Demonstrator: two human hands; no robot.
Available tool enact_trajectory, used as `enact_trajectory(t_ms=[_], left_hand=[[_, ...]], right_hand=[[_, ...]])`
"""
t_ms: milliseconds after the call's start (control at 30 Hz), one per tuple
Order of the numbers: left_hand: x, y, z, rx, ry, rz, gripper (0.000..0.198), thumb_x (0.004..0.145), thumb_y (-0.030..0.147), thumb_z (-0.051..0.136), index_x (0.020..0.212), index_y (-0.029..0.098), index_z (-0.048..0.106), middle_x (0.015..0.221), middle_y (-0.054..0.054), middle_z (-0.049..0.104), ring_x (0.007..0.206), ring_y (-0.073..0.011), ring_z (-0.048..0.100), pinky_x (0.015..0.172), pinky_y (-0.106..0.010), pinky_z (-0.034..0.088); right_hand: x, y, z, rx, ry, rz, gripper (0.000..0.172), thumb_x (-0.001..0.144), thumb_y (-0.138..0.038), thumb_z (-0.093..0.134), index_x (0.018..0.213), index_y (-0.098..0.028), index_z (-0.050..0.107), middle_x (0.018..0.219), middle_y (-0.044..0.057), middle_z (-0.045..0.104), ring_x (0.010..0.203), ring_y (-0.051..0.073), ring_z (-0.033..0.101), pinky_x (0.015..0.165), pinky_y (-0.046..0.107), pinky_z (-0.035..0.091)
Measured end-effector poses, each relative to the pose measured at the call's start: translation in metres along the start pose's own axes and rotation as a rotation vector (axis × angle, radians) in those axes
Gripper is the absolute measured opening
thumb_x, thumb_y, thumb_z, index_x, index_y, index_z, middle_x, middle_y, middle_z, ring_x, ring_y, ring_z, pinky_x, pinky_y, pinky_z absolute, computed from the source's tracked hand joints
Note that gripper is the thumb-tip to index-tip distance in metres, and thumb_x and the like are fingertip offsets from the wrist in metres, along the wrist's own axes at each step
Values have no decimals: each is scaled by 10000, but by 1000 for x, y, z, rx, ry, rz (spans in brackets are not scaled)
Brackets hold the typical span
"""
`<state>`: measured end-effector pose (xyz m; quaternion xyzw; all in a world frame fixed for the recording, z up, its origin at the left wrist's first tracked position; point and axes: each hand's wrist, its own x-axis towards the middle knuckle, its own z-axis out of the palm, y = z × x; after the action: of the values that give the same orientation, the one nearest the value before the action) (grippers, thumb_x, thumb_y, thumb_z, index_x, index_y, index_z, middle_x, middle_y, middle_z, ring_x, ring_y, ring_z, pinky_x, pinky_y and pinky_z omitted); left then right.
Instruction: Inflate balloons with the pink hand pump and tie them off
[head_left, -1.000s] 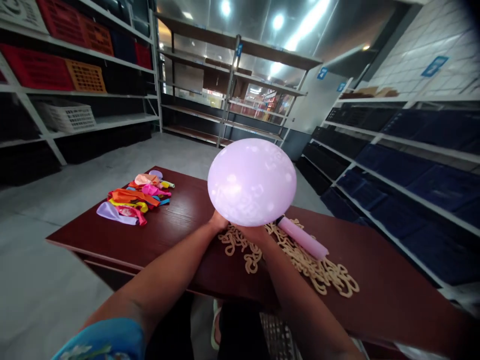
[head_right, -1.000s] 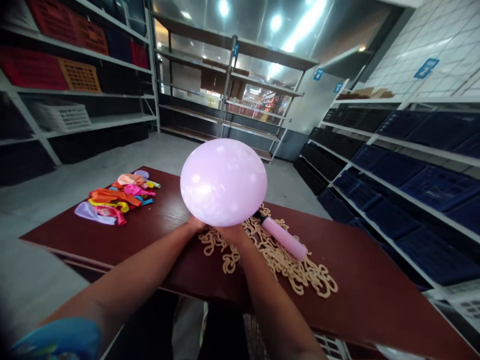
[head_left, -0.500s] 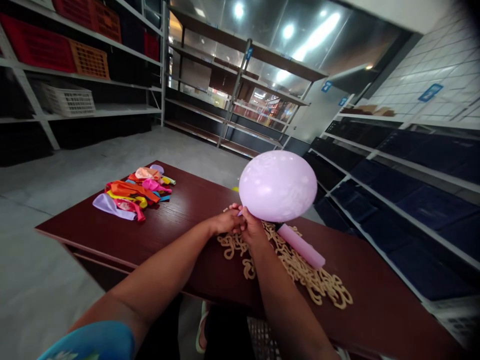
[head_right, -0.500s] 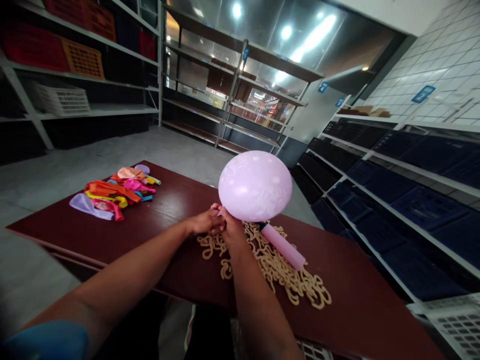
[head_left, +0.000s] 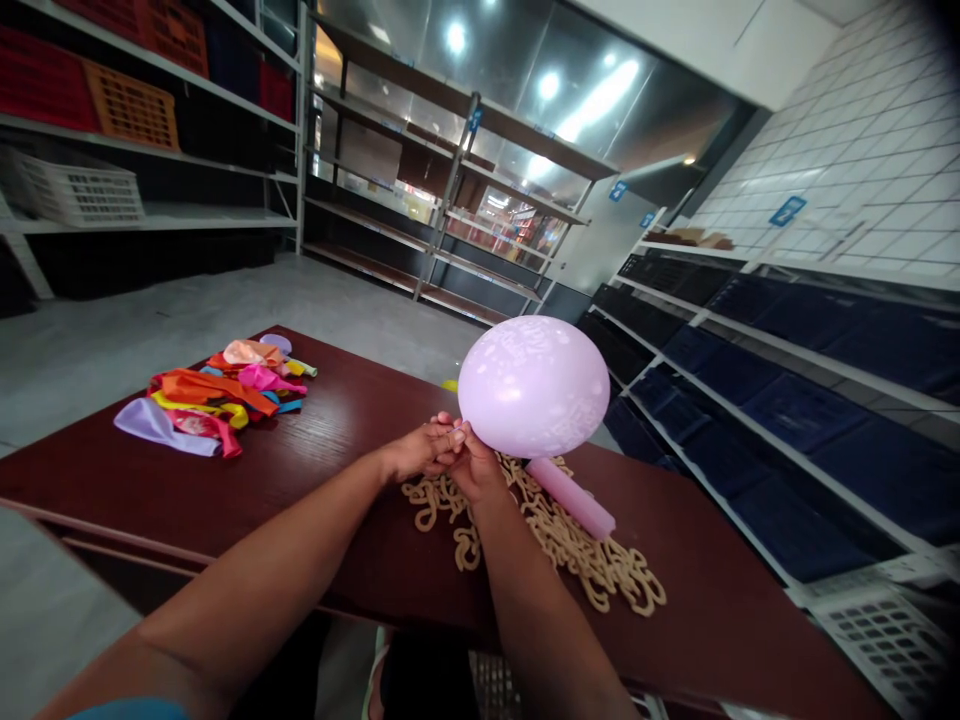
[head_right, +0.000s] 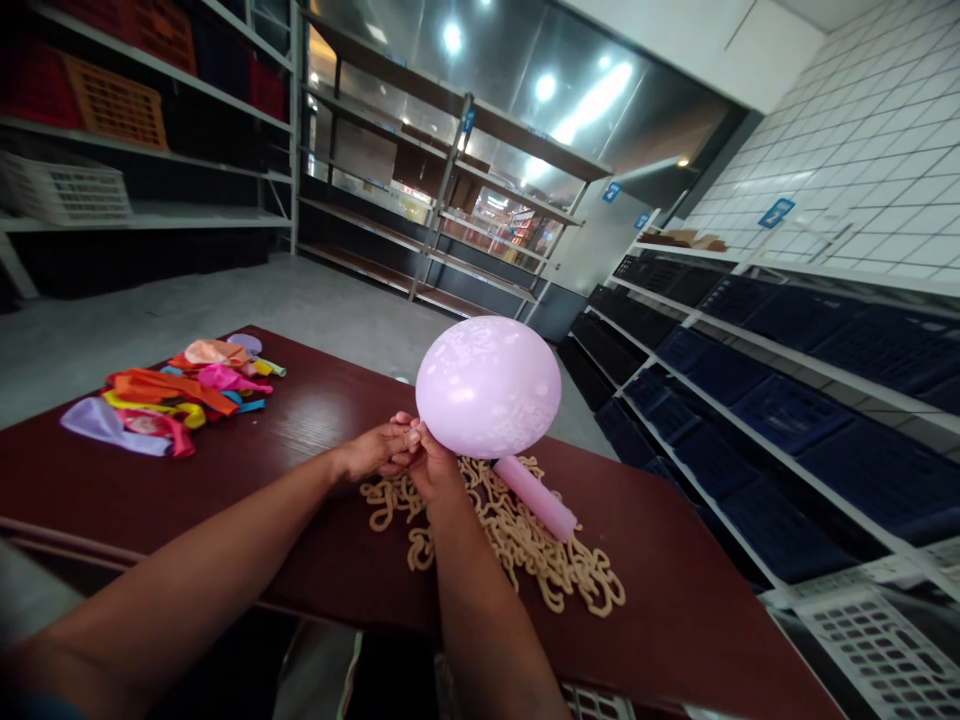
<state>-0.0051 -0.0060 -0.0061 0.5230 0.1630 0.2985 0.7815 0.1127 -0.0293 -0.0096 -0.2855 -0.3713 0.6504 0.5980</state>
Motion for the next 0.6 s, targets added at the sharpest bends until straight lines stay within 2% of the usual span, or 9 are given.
enact_trajectory(t_ms=[133, 333, 467, 600], left_hand=[[1, 0, 2, -133, 25, -27, 353, 810, 492, 485, 696, 179, 366, 508, 80, 235, 374, -28, 175, 359, -166, 99], [1, 4, -1, -189, -27, -65, 292, 802, 350, 551, 678, 178, 351, 524, 79, 238, 374, -15, 161, 359, -150, 94], [-1, 9, -5, -88, -16, -129, 250, 791, 358, 568, 698, 150, 464, 526, 59, 296, 382, -21, 236, 365, -157, 128], [-3, 11, -7, 81, 31, -106, 228, 803, 360, 553, 770, 135, 574, 505, 48, 319, 369, -28, 250, 356, -175, 134]], right_hand=[[0, 0, -1, -37, -39, -11, 282, 655, -415, 705, 576, -198, 543, 1068, 17, 613, 992, 192, 554, 735, 328, 509], [-1, -1, 1, -66, -9, -2, 207, 627, -347, 723, 738, -225, 598, 992, 7, 630, 827, 141, 576, 619, 272, 499], [-3, -4, 6, -72, 24, 20, 236, 635, -356, 713, 804, -227, 611, 989, -1, 630, 771, 130, 583, 607, 292, 511], [-1, -3, 9, -38, 133, -26, 201, 632, -350, 717, 713, -209, 599, 911, -5, 649, 865, 136, 586, 707, 289, 517]])
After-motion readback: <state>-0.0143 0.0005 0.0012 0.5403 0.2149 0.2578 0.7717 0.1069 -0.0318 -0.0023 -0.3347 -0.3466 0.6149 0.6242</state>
